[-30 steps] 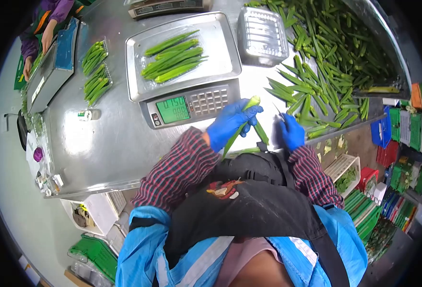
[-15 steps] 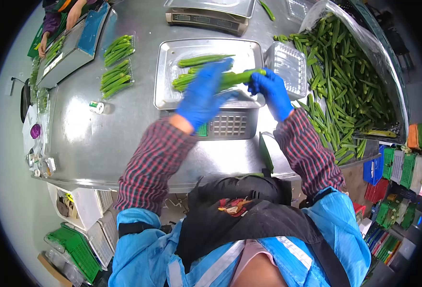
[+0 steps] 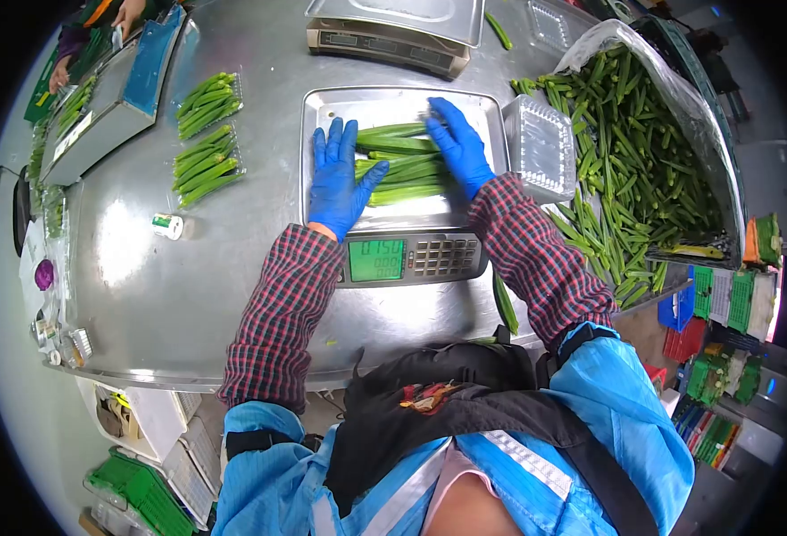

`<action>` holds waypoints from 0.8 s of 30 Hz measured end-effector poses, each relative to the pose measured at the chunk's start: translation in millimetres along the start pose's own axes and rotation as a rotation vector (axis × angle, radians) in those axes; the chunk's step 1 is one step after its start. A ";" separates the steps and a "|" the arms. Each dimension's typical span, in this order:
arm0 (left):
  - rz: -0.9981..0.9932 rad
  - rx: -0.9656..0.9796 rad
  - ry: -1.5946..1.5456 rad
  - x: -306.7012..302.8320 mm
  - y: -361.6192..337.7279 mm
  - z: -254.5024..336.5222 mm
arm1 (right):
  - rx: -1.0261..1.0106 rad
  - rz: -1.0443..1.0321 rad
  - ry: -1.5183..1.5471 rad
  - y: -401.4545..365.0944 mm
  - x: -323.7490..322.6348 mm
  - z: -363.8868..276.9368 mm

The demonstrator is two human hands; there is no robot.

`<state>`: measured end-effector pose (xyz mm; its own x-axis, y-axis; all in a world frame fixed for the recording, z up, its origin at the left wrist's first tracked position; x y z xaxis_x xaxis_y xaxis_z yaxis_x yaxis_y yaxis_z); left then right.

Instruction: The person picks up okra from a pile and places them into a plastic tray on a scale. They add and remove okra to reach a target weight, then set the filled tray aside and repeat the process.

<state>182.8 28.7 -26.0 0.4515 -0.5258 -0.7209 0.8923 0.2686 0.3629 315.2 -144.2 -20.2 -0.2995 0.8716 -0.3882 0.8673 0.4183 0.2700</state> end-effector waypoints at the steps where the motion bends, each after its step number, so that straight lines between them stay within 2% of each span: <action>1: -0.001 0.030 0.058 -0.6 1.4 2.6 | -0.219 -0.039 -0.257 1.8 3.3 -2.8; 2: -0.008 0.024 0.053 -2.3 1.9 3.2 | -0.210 -0.044 -0.260 4.7 2.6 -0.9; 4: -0.065 0.104 0.050 -6.0 -0.6 8.5 | -0.384 -0.253 -0.380 10.2 2.9 -6.9; 5: -0.060 0.087 -0.012 -4.7 -5.3 12.5 | -0.327 -0.215 -0.286 14.8 1.1 -7.9; 6: -0.066 0.084 -0.016 -4.3 -7.2 12.6 | -0.308 -0.133 -0.351 21.6 -0.3 -10.5; 8: -0.129 0.080 0.041 -3.9 -9.0 13.6 | -0.201 -0.126 -0.368 33.5 0.3 3.4; 12: -0.098 0.062 -0.046 -4.9 -7.1 18.1 | -0.128 -0.191 -0.392 35.7 0.9 0.6; 14: -0.084 0.073 -0.092 -7.9 -11.6 14.2 | 0.001 -0.170 -0.007 36.8 -4.6 7.6; 16: 0.021 0.117 -0.032 -26.6 -12.7 20.6 | 0.063 -0.175 0.124 38.9 -24.7 17.5; 18: 0.094 0.041 -0.162 -43.9 -28.4 23.7 | 0.137 -0.060 0.113 34.3 -56.3 21.4; 20: 0.127 -0.057 -0.195 -64.2 -44.6 28.4 | 0.293 -0.069 0.185 20.2 -84.7 11.6; 24: 0.200 -0.213 -0.274 -86.1 -80.4 23.2 | 0.332 -0.031 0.227 -3.8 -130.5 8.5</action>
Point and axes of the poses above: each hand's wrist, its own y-axis towards the middle knuckle, its own x-axis out of the palm, z = x × y, the point moved 2 cm from there along y, towards the middle knuckle, and after that the axes turned 1 degree about z, right-handed, at the moved point
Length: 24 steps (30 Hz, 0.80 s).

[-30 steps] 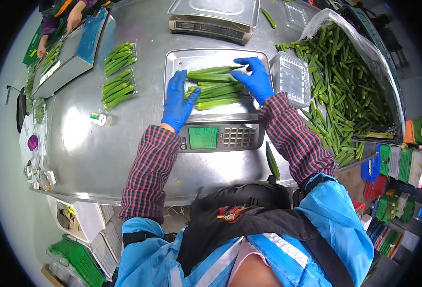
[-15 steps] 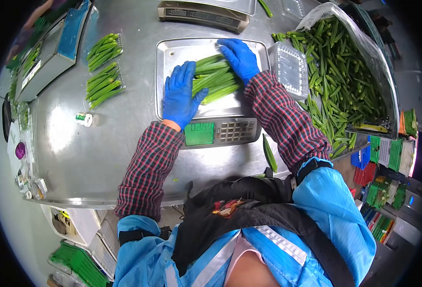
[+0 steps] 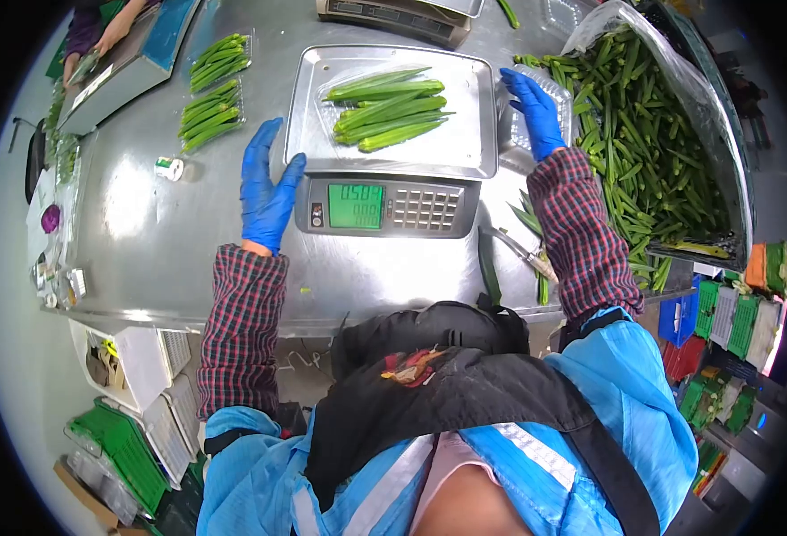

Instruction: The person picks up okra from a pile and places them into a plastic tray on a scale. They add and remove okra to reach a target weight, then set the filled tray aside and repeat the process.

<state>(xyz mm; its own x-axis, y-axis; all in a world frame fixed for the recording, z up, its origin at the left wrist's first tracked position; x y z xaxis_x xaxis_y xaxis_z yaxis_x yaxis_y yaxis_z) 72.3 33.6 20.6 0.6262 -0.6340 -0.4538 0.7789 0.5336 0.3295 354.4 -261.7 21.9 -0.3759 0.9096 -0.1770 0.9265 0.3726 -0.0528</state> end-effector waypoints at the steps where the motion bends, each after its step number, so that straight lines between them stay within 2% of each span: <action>1: 0.005 -0.064 0.020 -6.4 -7.0 3.6 | 0.000 -0.001 0.030 -2.4 -9.4 4.6; 5: 0.040 -0.192 -0.009 -22.5 -23.5 15.2 | 0.047 0.020 0.095 -20.6 -31.4 8.8; 15: 0.071 -0.150 -0.053 -23.3 -27.4 16.1 | 0.051 0.017 0.067 -41.1 -56.1 -4.2; 24: 0.031 -0.176 -0.115 -0.2 -14.6 -2.1 | 0.057 0.012 0.022 -25.4 -44.3 0.0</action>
Point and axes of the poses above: each hand's wrist, its own y-axis towards the middle knuckle, its own x-axis out of the palm, z = x × y, the point moved 2 cm from there along y, towards the middle knuckle, and after that the axes turned 1 degree about z, right-handed, at the moved point
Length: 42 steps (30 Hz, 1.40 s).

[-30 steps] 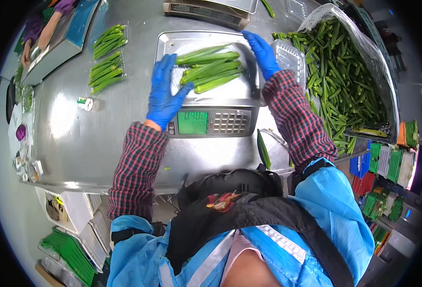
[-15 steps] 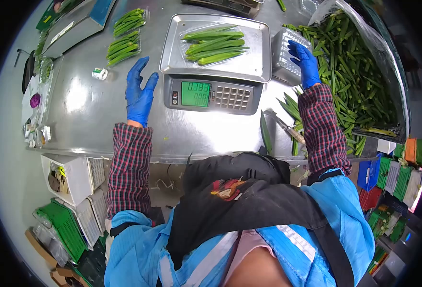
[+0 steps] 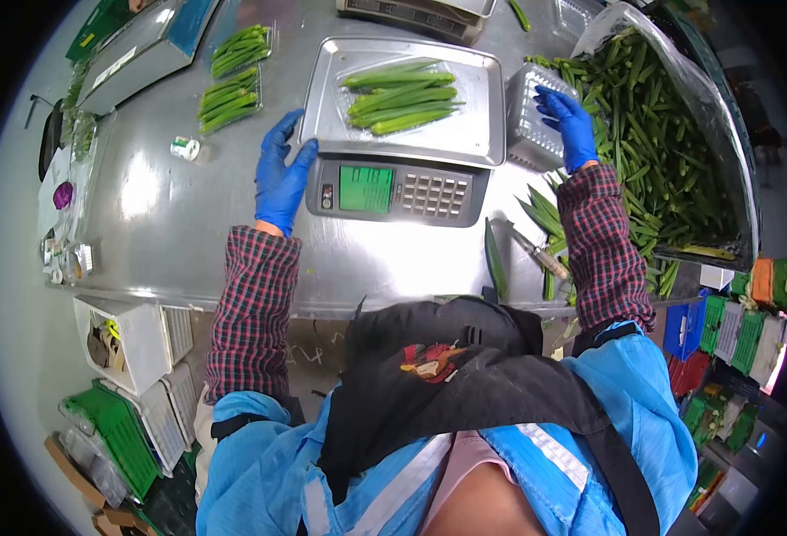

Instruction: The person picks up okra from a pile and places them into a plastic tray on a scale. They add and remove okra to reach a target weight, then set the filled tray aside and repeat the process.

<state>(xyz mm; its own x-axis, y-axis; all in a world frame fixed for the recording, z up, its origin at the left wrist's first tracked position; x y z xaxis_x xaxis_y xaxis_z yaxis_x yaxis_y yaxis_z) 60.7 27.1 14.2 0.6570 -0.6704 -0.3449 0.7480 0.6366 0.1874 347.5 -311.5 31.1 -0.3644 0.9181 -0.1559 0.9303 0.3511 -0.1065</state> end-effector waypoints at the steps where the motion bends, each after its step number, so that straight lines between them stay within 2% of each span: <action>1: -0.038 -0.037 -0.097 8.6 3.4 -7.9 | 0.004 -0.013 -0.012 5.7 7.1 2.2; 4: -0.111 -0.068 -0.297 43.0 15.5 -17.8 | -0.067 -0.128 -0.127 23.1 48.6 10.0; 5: -0.138 -0.137 -0.232 53.2 21.1 -13.8 | -0.057 -0.139 -0.244 33.6 61.2 18.3; 6: -0.100 -0.093 -0.151 68.8 30.2 -29.1 | -0.059 -0.161 -0.354 47.8 79.8 29.3; 7: -0.157 -0.073 -0.031 74.9 37.0 -32.4 | -0.133 -0.184 -0.449 63.1 92.0 47.4; 8: -0.181 -0.395 -0.444 78.2 37.9 -9.6 | -0.208 -0.200 -0.543 76.5 100.9 57.7; 9: -0.097 -0.251 -0.344 86.4 44.0 -20.7 | -0.154 -0.222 -0.550 77.1 112.1 46.8; 10: -0.113 -0.237 -0.279 85.6 52.3 -19.0 | -0.092 -0.236 -0.564 76.0 118.3 37.7; 12: -0.133 -0.235 -0.248 82.1 63.5 -25.0 | 0.119 -0.300 -0.425 90.4 117.4 48.5; 14: -0.127 -0.228 -0.367 71.8 69.9 -31.3 | 0.300 -0.298 -0.229 75.4 125.3 21.3; 15: -0.188 -0.326 -0.414 49.8 75.6 -9.5 | 0.308 -0.300 -0.227 73.5 134.0 12.5; 16: -0.184 -0.320 -0.423 33.4 84.1 -6.0 | 0.278 -0.320 -0.150 75.1 143.0 7.5; 18: -0.149 -0.272 -0.643 4.5 101.6 -12.0 | 0.246 -0.308 0.010 77.9 175.1 -16.9; 19: -0.105 -0.278 -0.629 -11.2 110.2 -21.7 | 0.238 -0.312 0.004 83.0 196.9 -25.1; 20: -0.009 -0.178 -0.693 -26.2 119.1 -28.0 | 0.231 -0.273 0.052 91.3 220.3 -33.9; 22: 0.109 -0.107 -0.621 -53.8 127.8 -64.3 | 0.217 -0.241 0.097 112.9 267.2 -40.6; 24: 0.212 -0.323 -0.742 -70.5 118.6 -113.2 | 0.189 -0.390 0.220 139.8 315.9 -38.5; 26: 0.322 -0.611 -0.781 -77.7 98.8 -151.9 | 0.153 -0.364 0.134 166.3 366.2 -27.7; 27: 0.330 -0.615 -0.787 -78.5 93.9 -159.6 | 0.178 -0.368 0.091 170.5 392.0 -29.9; 28: 0.430 -0.645 -0.828 -78.6 88.3 -167.1 | 0.185 -0.387 0.077 168.8 417.5 -34.8; 29: 0.529 -0.680 -0.869 -77.9 85.7 -173.8 | 0.201 -0.386 0.130 174.5 441.2 -24.8; 30: 0.531 -0.694 -0.876 -77.5 88.5 -177.4 | 0.218 -0.381 0.183 181.4 462.3 -12.1; 33: 0.450 -0.606 -1.145 -80.3 110.9 -169.0 | 0.202 -0.295 0.114 190.0 504.5 15.6; 36: 0.476 -0.579 -1.135 -76.6 130.5 -169.7 | 0.246 -0.269 0.126 207.8 522.5 42.8; 40: 0.415 -0.514 -1.143 -73.6 164.6 -180.5 | 0.217 -0.318 0.077 231.0 530.8 37.3; 42: 0.391 -0.505 -1.152 -71.2 189.1 -186.8 | 0.213 -0.176 -0.022 239.2 530.8 26.3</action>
Point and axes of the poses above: each hand's wrist, its own y-axis towards the middle knuckle, its own x-axis out of the palm, z = x × y, the point moved 2 cm from there along y, towards the middle knuckle, and after that the axes turned 1 degree about z, right-handed, at the moved point
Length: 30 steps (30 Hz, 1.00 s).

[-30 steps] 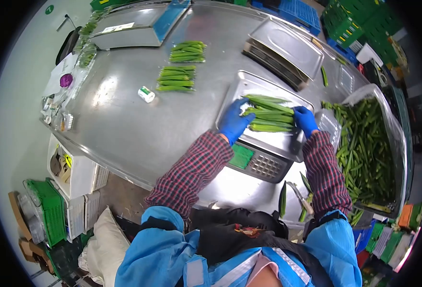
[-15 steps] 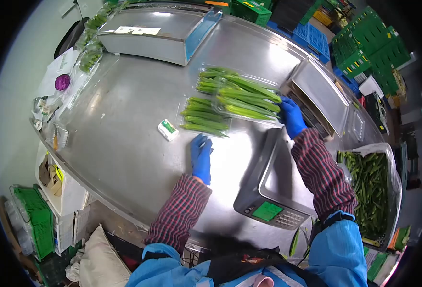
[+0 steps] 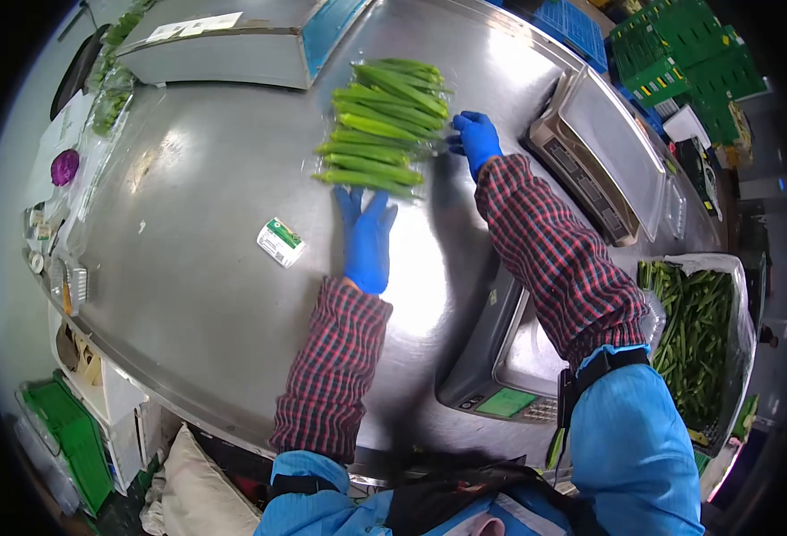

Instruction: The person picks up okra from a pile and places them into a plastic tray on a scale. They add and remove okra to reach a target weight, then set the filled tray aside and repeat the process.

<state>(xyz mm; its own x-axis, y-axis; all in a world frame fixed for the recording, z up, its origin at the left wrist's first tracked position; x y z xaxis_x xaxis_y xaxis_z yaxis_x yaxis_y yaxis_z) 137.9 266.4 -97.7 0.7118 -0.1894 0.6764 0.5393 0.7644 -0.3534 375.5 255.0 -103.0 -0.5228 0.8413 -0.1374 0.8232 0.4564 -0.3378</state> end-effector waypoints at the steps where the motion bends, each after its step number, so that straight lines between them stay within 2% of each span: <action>1: -0.050 0.004 0.001 1.9 13.6 -0.6 | -0.042 0.031 -0.113 1.5 -3.1 -7.5; 4: -0.108 -0.028 -0.022 -16.4 51.1 -14.4 | -0.138 -0.077 -0.084 -14.3 -34.0 -33.1; 6: -0.130 -0.039 0.009 -36.6 54.1 -22.3 | -0.317 -0.153 -0.082 -44.8 -73.9 -47.3; 7: -0.110 -0.089 0.007 -46.2 55.5 -28.5 | -0.365 -0.158 -0.180 -60.7 -102.6 -54.5; 10: -0.108 -0.072 0.292 -14.9 -2.7 -17.1 | -0.380 -0.090 -0.341 -148.2 -222.9 -60.1; 11: -0.147 -0.077 0.379 8.1 -32.7 -11.3 | -0.394 -0.059 -0.266 -169.4 -268.6 -51.1; 12: -0.185 -0.043 0.409 23.5 -37.6 -9.0 | -0.466 0.040 -0.470 -201.4 -315.5 -54.6; 13: -0.222 -0.015 0.473 36.8 -55.9 -11.2 | -0.353 0.157 -0.449 -234.7 -365.0 -39.9; 15: -0.313 -0.021 0.533 68.7 -85.4 -18.4 | -0.306 0.439 -0.568 -303.2 -455.3 -5.3; 16: -0.364 0.001 0.589 80.8 -98.3 -22.8 | -0.209 0.602 -0.650 -334.1 -489.4 21.1; 17: -0.396 -0.002 0.591 90.6 -110.4 -29.2 | -0.283 0.671 -0.950 -367.5 -507.3 45.2; 18: -0.445 -0.009 0.616 101.4 -122.3 -37.1 | -0.239 0.606 -0.964 -398.5 -504.2 61.5; 19: -0.485 -0.026 0.649 116.4 -132.3 -47.5 | -0.098 0.485 -0.967 -416.3 -504.0 76.9; 20: -0.536 -0.024 0.674 130.4 -146.9 -56.4 | -0.371 0.436 -1.160 -430.0 -508.9 93.8; 21: -0.589 -0.001 0.637 147.7 -167.7 -64.3 | -0.336 0.438 -1.177 -434.3 -508.9 96.7; 24: -0.719 -0.031 0.755 177.3 -214.2 -88.5 | -0.450 0.566 -1.190 -421.0 -531.0 97.8; 26: -0.771 -0.017 0.810 192.2 -242.3 -102.5 | -0.518 0.476 -1.242 -400.6 -538.4 93.8; 28: -0.781 -0.068 0.884 200.2 -267.8 -122.1 | -0.384 0.267 -1.176 -364.7 -537.8 112.4; 30: -0.769 -0.081 0.916 213.1 -292.3 -140.4 | -0.596 0.193 -1.300 -338.0 -528.1 138.8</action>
<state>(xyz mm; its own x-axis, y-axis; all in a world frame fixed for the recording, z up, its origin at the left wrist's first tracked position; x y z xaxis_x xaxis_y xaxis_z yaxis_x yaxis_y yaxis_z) 195.1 -83.9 59.0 0.2287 -0.9731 0.0285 0.9672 0.2237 -0.1206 342.6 -383.7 -45.5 0.0446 0.1966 -0.9795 0.7015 0.6919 0.1708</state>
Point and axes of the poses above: each hand's wrist, its own y-axis towards the middle knuckle, its own x-axis out of the palm, z = x × y, the point moved 2 cm from there along y, towards the middle knuckle, and after that the axes turned 1 degree about z, right-handed, at the moved point
